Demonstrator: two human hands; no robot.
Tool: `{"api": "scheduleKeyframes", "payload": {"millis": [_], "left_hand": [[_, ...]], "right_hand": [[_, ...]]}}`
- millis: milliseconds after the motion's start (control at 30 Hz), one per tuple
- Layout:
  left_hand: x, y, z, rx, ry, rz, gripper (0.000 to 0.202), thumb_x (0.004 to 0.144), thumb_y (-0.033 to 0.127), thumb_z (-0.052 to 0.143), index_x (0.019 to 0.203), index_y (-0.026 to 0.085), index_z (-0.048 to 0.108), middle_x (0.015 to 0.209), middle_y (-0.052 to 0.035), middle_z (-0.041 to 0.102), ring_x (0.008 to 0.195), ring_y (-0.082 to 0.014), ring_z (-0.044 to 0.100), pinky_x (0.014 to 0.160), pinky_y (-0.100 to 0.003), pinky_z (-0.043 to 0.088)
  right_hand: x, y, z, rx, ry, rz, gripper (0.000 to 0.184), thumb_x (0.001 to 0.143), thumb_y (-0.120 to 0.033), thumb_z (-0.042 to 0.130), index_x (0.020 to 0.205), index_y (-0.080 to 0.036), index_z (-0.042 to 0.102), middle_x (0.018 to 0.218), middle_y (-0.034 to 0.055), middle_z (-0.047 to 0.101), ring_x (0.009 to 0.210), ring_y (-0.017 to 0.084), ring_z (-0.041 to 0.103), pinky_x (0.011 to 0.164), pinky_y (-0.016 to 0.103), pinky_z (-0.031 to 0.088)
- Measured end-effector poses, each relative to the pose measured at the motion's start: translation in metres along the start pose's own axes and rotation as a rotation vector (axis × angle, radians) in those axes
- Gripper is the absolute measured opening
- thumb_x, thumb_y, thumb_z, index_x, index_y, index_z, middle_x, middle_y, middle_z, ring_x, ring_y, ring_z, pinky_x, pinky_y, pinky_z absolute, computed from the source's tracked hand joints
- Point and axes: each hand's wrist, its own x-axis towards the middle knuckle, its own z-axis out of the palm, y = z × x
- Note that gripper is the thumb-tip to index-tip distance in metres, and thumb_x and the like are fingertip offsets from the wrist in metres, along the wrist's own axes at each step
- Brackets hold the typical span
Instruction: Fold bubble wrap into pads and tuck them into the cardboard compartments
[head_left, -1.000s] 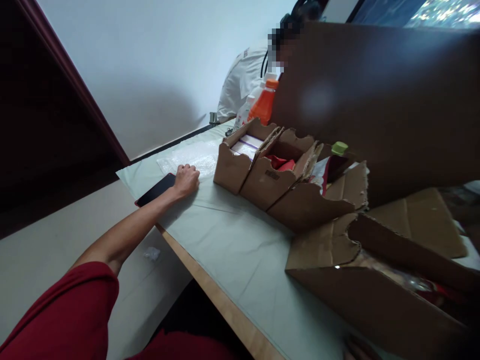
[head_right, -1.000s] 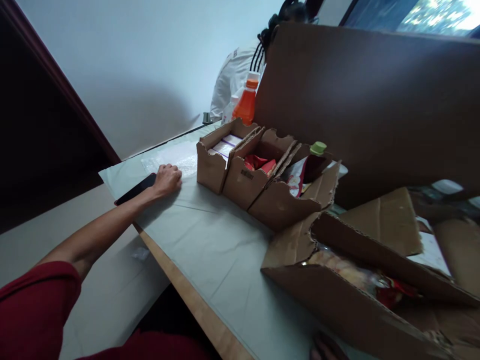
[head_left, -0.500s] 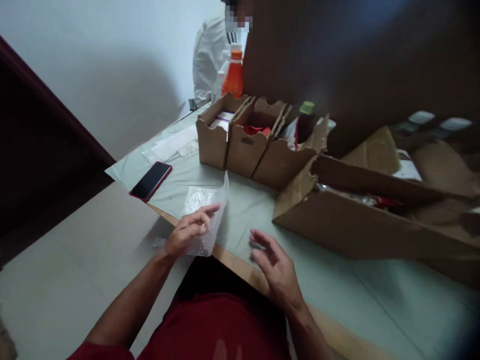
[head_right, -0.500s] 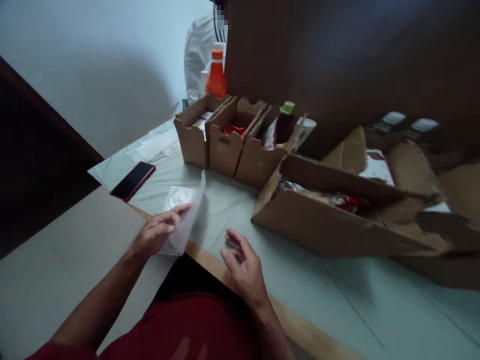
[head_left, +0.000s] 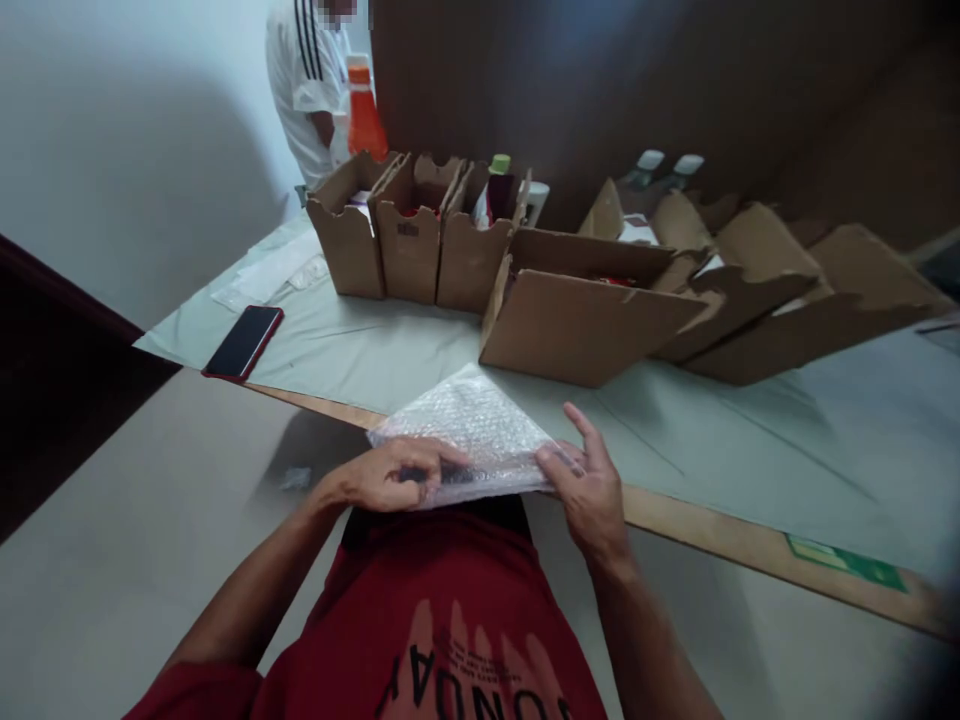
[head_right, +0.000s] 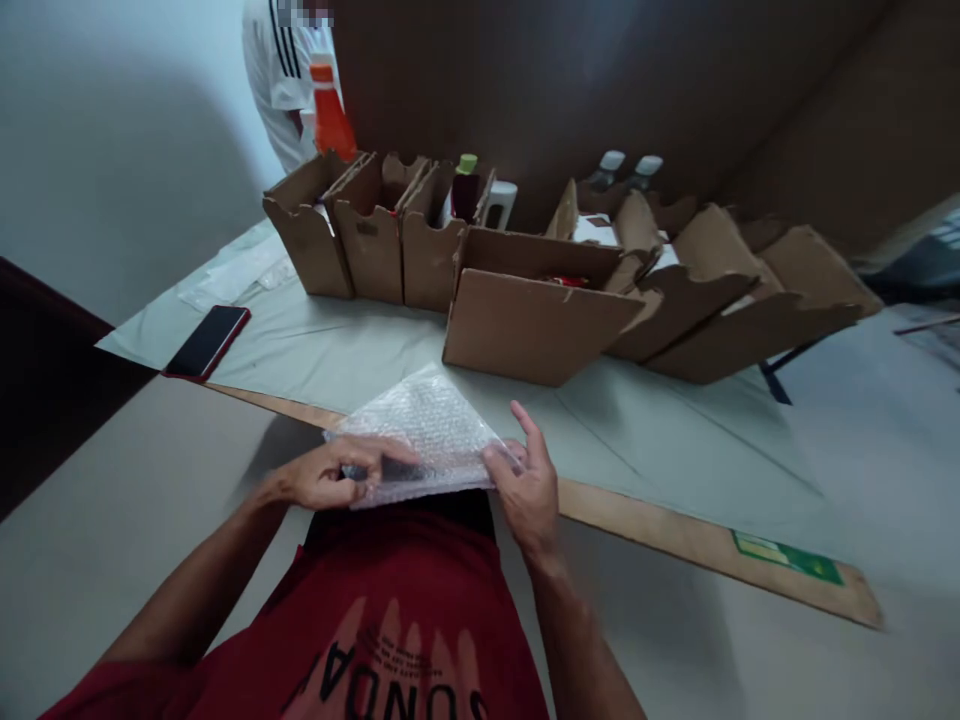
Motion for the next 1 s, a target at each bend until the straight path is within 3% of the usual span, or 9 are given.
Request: {"api": "scheduleKeyframes", "payload": {"millis": [167, 267, 367, 433, 533, 667, 767, 867, 1000], "left_hand": [[-0.001, 0.0, -0.01, 0.195, 0.151, -0.133, 0.014, 0.074, 0.021, 0.056, 0.074, 0.023, 0.069, 0.12, -0.0081, 0.077, 0.113, -0.0294, 0.071, 0.096, -0.048, 0.056], [-0.014, -0.009, -0.004, 0.197, 0.221, -0.143, 0.027, 0.083, 0.033, 0.064, 0.105, 0.022, 0.073, 0.128, -0.0121, 0.073, 0.118, -0.0316, 0.069, 0.101, -0.05, 0.055], [-0.039, -0.021, 0.009, 0.319, 0.199, -0.073, 0.081, 0.076, 0.047, 0.081, 0.148, 0.024, 0.052, 0.156, -0.0163, 0.051, 0.149, -0.0386, 0.041, 0.12, -0.06, 0.036], [-0.057, -0.027, 0.019, 0.466, 0.17, -0.014, 0.099, 0.074, 0.049, 0.085, 0.158, 0.027, 0.037, 0.167, -0.0158, 0.034, 0.158, -0.0404, 0.019, 0.125, -0.065, 0.024], [-0.08, -0.038, 0.033, 0.669, 0.229, 0.059, 0.089, 0.085, 0.034, 0.074, 0.161, 0.031, 0.028, 0.172, -0.0134, 0.019, 0.16, -0.0409, 0.009, 0.125, -0.07, 0.016], [-0.096, -0.061, 0.05, 0.876, 0.483, 0.041, 0.093, 0.083, 0.004, 0.056, 0.163, 0.035, 0.019, 0.175, -0.0073, 0.004, 0.16, -0.0389, 0.008, 0.124, -0.069, 0.02], [-0.094, -0.081, 0.067, 1.02, 0.562, 0.084, 0.095, 0.085, 0.006, 0.062, 0.164, 0.034, 0.016, 0.175, -0.0101, -0.004, 0.16, -0.0414, 0.008, 0.122, -0.069, 0.025], [-0.076, -0.086, 0.077, 1.015, 0.65, 0.212, 0.078, 0.086, 0.015, 0.072, 0.155, 0.032, 0.039, 0.175, -0.0124, 0.006, 0.157, -0.0407, 0.02, 0.12, -0.065, 0.033], [-0.041, -0.065, 0.063, 0.831, 0.801, 0.278, 0.025, 0.089, 0.012, 0.067, 0.111, 0.024, 0.071, 0.168, -0.0089, 0.032, 0.152, -0.0342, 0.035, 0.117, -0.057, 0.04]], "right_hand": [[-0.055, 0.02, -0.015, 0.022, 0.091, 0.043, 0.06, 0.083, -0.046, 0.072, 0.138, -0.023, 0.063, 0.091, 0.0027, 0.069, 0.067, 0.015, 0.059, 0.057, 0.028, 0.055], [-0.065, 0.036, -0.016, 0.038, 0.098, 0.087, 0.04, 0.08, -0.046, 0.073, 0.11, -0.02, 0.078, 0.094, 0.0063, 0.075, 0.076, 0.018, 0.065, 0.064, 0.031, 0.058], [-0.067, 0.046, -0.011, 0.145, 0.122, 0.134, 0.034, 0.075, -0.047, 0.077, 0.094, -0.019, 0.081, 0.092, 0.0064, 0.077, 0.08, 0.02, 0.066, 0.068, 0.032, 0.058], [-0.069, 0.047, -0.007, 0.254, 0.137, 0.184, 0.039, 0.072, -0.048, 0.08, 0.097, -0.019, 0.081, 0.088, 0.0049, 0.076, 0.071, 0.018, 0.063, 0.059, 0.03, 0.056], [-0.071, 0.044, -0.002, 0.387, 0.176, 0.201, 0.039, 0.067, -0.046, 0.085, 0.095, -0.019, 0.081, 0.087, 0.0043, 0.076, 0.069, 0.016, 0.063, 0.059, 0.027, 0.055], [-0.072, 0.035, -0.002, 0.53, 0.17, 0.225, 0.038, 0.064, -0.042, 0.088, 0.093, -0.019, 0.08, 0.084, 0.0033, 0.074, 0.063, 0.013, 0.059, 0.052, 0.025, 0.054], [-0.073, 0.029, -0.003, 0.589, 0.114, 0.246, 0.036, 0.065, -0.04, 0.087, 0.094, -0.019, 0.079, 0.085, 0.0026, 0.071, 0.063, 0.012, 0.057, 0.046, 0.024, 0.054], [-0.072, 0.024, -0.002, 0.607, 0.076, 0.235, 0.035, 0.069, -0.04, 0.086, 0.097, -0.019, 0.079, 0.089, 0.0037, 0.072, 0.067, 0.013, 0.059, 0.048, 0.024, 0.057], [-0.065, 0.017, -0.005, 0.583, 0.117, 0.174, 0.034, 0.07, -0.044, 0.084, 0.094, -0.02, 0.08, 0.097, 0.0059, 0.073, 0.076, 0.015, 0.062, 0.05, 0.023, 0.057]]}}
